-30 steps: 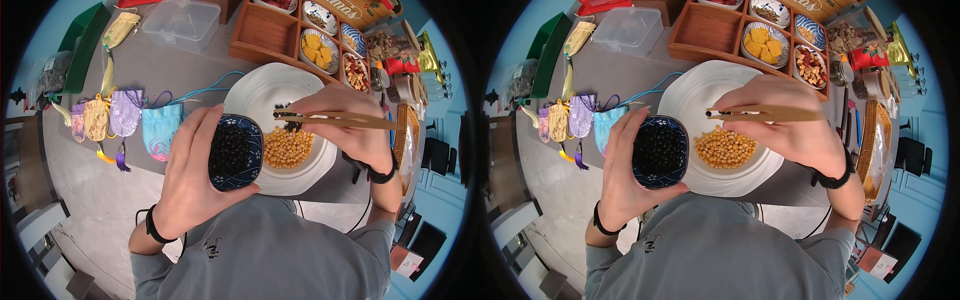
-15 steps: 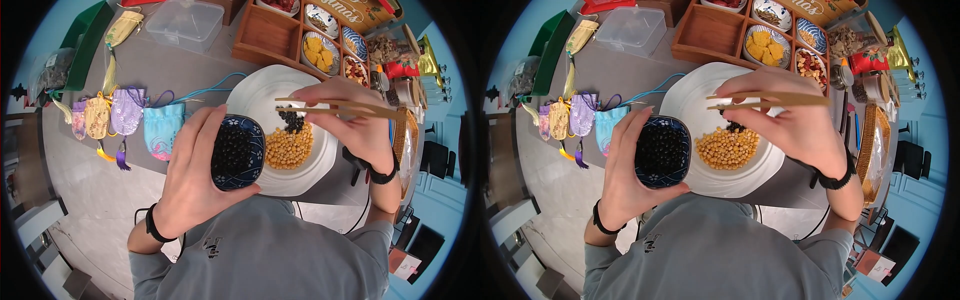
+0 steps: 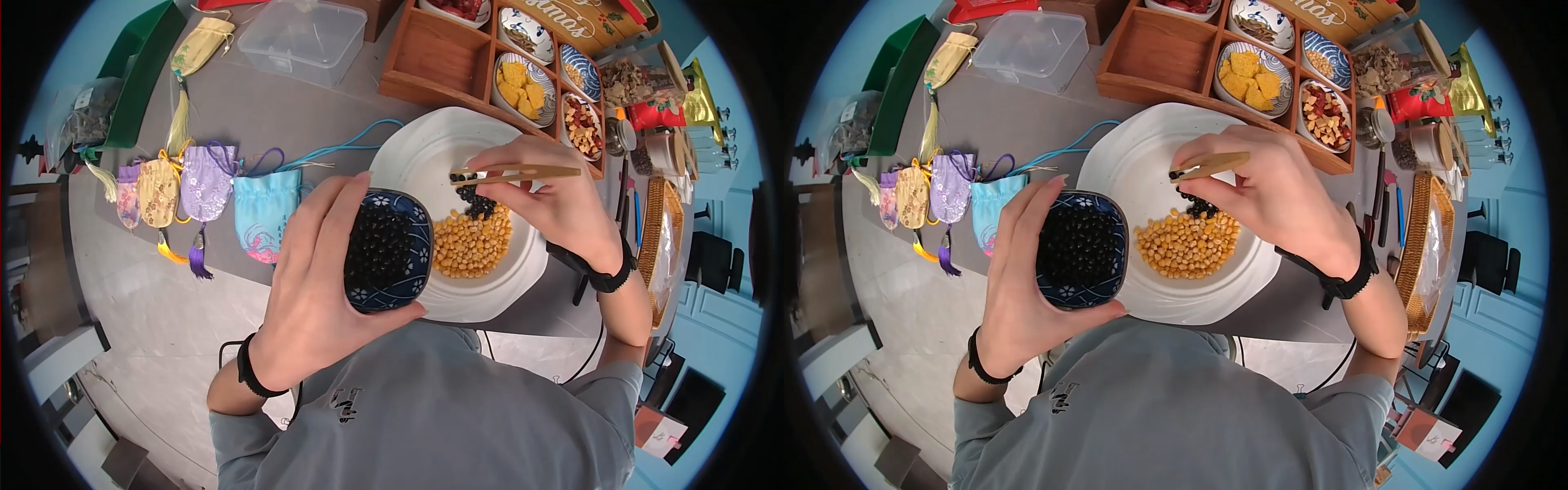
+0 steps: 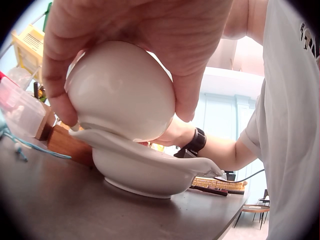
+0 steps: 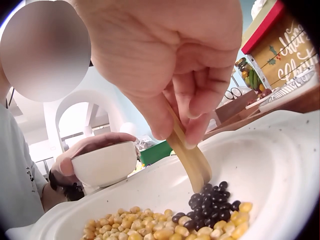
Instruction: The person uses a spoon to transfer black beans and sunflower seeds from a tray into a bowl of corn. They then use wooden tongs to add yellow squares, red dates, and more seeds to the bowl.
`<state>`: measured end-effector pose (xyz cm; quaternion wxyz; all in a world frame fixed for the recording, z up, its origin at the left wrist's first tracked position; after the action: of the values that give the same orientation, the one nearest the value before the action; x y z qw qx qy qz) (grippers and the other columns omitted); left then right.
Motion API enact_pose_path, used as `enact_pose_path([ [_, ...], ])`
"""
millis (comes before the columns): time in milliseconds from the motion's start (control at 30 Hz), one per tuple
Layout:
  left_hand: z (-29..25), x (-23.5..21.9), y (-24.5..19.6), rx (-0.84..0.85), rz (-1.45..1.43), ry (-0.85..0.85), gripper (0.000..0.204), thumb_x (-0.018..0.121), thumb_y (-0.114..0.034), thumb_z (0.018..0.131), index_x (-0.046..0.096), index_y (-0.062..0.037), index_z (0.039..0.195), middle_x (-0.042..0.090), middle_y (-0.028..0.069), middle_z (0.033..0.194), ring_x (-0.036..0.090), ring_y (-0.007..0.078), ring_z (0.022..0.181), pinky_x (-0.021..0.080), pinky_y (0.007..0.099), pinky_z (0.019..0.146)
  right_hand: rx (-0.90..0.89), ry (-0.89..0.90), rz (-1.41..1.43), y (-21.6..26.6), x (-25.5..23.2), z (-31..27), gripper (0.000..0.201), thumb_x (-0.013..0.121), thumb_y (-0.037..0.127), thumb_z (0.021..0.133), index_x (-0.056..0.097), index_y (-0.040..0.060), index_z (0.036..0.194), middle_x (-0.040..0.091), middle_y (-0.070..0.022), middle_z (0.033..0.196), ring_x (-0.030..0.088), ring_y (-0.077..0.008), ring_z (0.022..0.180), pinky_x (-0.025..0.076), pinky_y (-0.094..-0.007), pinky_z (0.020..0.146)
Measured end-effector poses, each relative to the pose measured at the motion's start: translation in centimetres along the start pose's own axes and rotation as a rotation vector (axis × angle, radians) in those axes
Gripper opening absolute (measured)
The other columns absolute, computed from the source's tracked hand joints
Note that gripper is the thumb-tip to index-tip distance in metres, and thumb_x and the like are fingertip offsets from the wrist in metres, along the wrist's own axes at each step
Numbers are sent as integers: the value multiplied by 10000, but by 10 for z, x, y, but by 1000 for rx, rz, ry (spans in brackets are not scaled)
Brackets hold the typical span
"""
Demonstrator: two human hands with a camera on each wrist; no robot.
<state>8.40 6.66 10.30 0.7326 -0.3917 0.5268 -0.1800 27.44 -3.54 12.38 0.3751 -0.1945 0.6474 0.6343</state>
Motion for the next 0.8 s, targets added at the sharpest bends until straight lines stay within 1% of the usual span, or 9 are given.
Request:
enact_pose_path([
  [67,0,0,0,-4,0,3,1189,1000,-210,499,386,-2,1497,426,216,1451,456,414,1328,419,488,1090,-55,-20,-40,5,-3,0,124,765,81,880,759,37,996,754,-40,1028,669,-163,719,480,-252,567],
  [167,0,0,0,-7,-2,3,1185,998,-205,499,388,-3,1495,427,215,1450,460,414,1324,422,487,1088,66,-117,155,13,-19,-5,168,801,67,837,769,33,999,762,-55,1003,684,-156,736,494,-260,588],
  [267,0,1,0,3,-19,-5,1181,996,-200,500,389,-3,1494,428,215,1448,465,414,1320,424,485,1087,-154,-22,253,48,-23,-7,236,802,53,819,748,-30,1033,768,-173,1003,723,-229,777,575,-331,717],
  [333,1,2,0,5,-30,-5,1178,995,-198,501,390,-4,1493,429,215,1446,467,414,1317,425,484,1086,-223,-8,199,67,-25,-5,246,800,77,824,746,-39,1033,766,-195,1010,732,-240,797,579,-338,718],
  [400,1,1,0,-1,4,-7,1196,1002,-210,485,394,-18,1497,435,202,1470,481,390,1332,436,462,1095,-198,-44,165,66,-29,-5,246,794,73,826,744,-46,1036,764,-205,1019,739,-245,822,584,-342,728],
  [500,0,1,1,0,27,-11,1209,1006,-218,475,397,-27,1502,439,199,1478,490,379,1338,442,453,1098,17,-197,192,40,-38,-9,225,761,-21,828,738,-55,1049,756,-181,1065,739,-232,899,590,-336,784],
  [600,0,0,1,-3,21,-12,1213,1008,-224,474,399,-32,1506,440,202,1471,490,380,1335,441,456,1097,229,-178,117,7,-31,-11,196,742,-51,853,738,-46,1049,753,-116,1080,705,-151,956,559,-280,833],
  [700,0,0,0,-5,-1,-2,1189,1000,-206,495,393,-17,1500,432,213,1453,474,404,1323,430,476,1091,186,-198,84,-9,-21,-14,140,787,56,858,763,51,995,761,33,1014,572,-40,707,396,-216,559],
  [800,0,0,0,-2,-7,1,1176,996,-196,504,390,-6,1494,428,219,1444,468,415,1315,425,486,1086,218,-156,65,-12,-12,-13,140,786,60,860,758,48,996,760,17,1004,564,-50,689,396,-220,552],
])
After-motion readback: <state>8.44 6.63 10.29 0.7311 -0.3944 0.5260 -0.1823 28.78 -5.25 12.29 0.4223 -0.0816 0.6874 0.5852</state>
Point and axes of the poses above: each hand's wrist, its own z-axis towards the middle knuckle, its own x-axis out of the palm, y = z × x, the point moved 8 cm from there along z, towards the middle knuckle
